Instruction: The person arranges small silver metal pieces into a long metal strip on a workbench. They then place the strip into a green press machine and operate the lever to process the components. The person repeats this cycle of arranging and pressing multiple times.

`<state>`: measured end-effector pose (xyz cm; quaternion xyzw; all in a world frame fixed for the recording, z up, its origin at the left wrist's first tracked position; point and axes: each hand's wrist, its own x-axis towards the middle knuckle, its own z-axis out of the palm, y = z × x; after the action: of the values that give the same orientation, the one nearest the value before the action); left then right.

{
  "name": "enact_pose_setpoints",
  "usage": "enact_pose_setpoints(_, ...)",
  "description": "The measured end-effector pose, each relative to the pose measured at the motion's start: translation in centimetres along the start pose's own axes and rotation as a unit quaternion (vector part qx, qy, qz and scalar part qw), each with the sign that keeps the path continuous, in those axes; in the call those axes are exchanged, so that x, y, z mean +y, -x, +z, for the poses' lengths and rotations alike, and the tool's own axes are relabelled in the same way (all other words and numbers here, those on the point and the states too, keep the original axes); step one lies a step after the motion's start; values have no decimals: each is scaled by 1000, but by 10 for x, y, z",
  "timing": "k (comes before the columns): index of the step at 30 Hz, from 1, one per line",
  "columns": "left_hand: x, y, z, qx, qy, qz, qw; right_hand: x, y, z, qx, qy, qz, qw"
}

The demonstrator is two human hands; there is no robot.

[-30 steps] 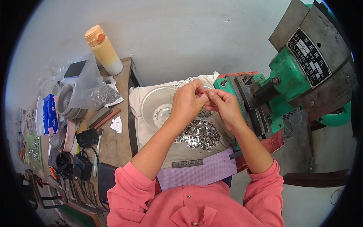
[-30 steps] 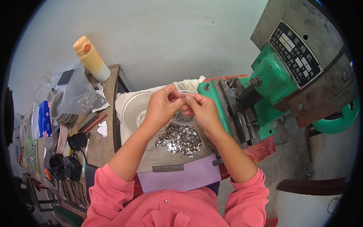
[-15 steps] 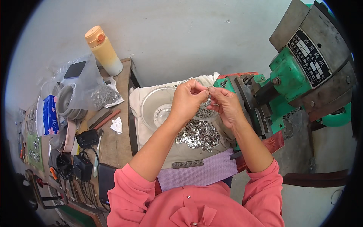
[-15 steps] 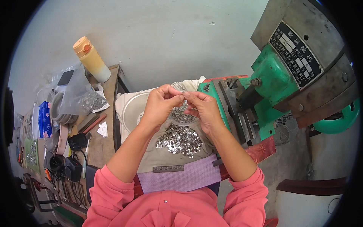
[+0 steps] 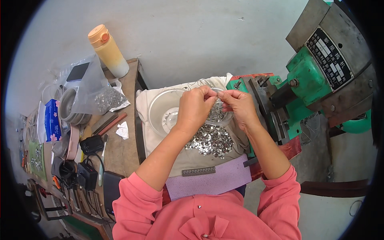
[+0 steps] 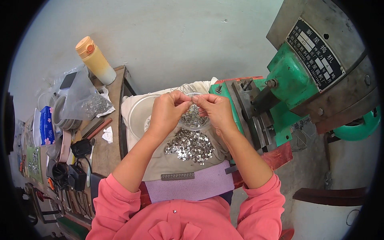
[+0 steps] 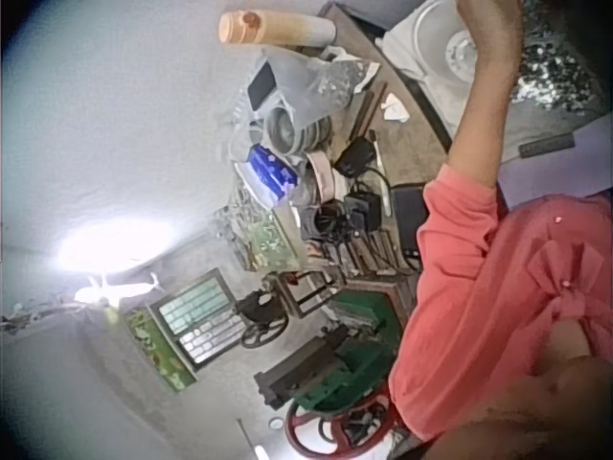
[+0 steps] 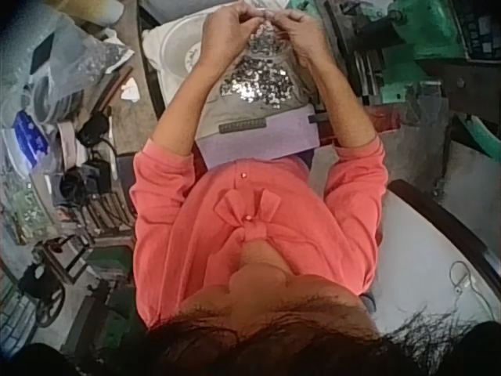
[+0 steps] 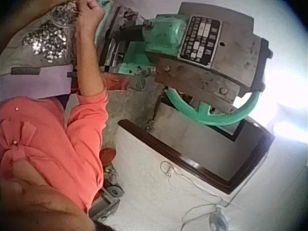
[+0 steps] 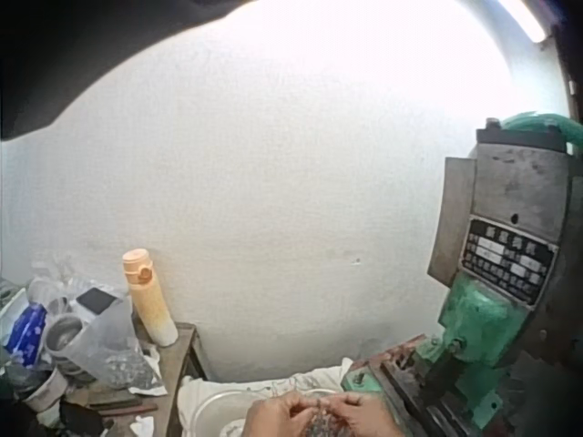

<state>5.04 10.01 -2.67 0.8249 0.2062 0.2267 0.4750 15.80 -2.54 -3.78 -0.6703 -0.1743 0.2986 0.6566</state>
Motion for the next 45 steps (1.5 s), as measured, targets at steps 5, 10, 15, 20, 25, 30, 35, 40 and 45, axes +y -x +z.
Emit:
enact_pose_setpoints(5, -4, 3, 1, 8, -88, 86, 992, 0, -2, -2, 23, 62, -39, 997)
enact_pose_setpoints(10, -8, 2, 3, 1, -97, 92, 991, 1, -3, -7, 37, 112, -35, 992)
enact_pose_setpoints(15, -4, 3, 2, 8, -99, 119, 988, -2, -2, -9, 35, 103, -41, 993)
enact_pose_setpoints(20, 12, 32, -14, 2, -67, 131, 989, -8, 16, -8, 1, 19, -28, 999)
enact_pose_setpoints(25, 21, 96, -37, 11, -10, 138, 990, 4, 56, -13, -86, -44, 41, 994)
enact_pose_setpoints(30, -8, 177, -52, 6, 15, -14, 1000, 44, 94, 2, -158, 34, 51, 985)
enact_pose_setpoints(35, -32, 205, -48, -30, -10, -76, 997, 55, 112, 24, -178, 349, -255, 884)
enact_pose_setpoints(40, -44, 201, -44, -82, -70, -16, 994, 69, 113, 35, -177, 448, -378, 790)
enact_pose_setpoints(45, -51, 200, -44, -108, -60, -18, 992, 65, 115, 36, -181, 493, -387, 758)
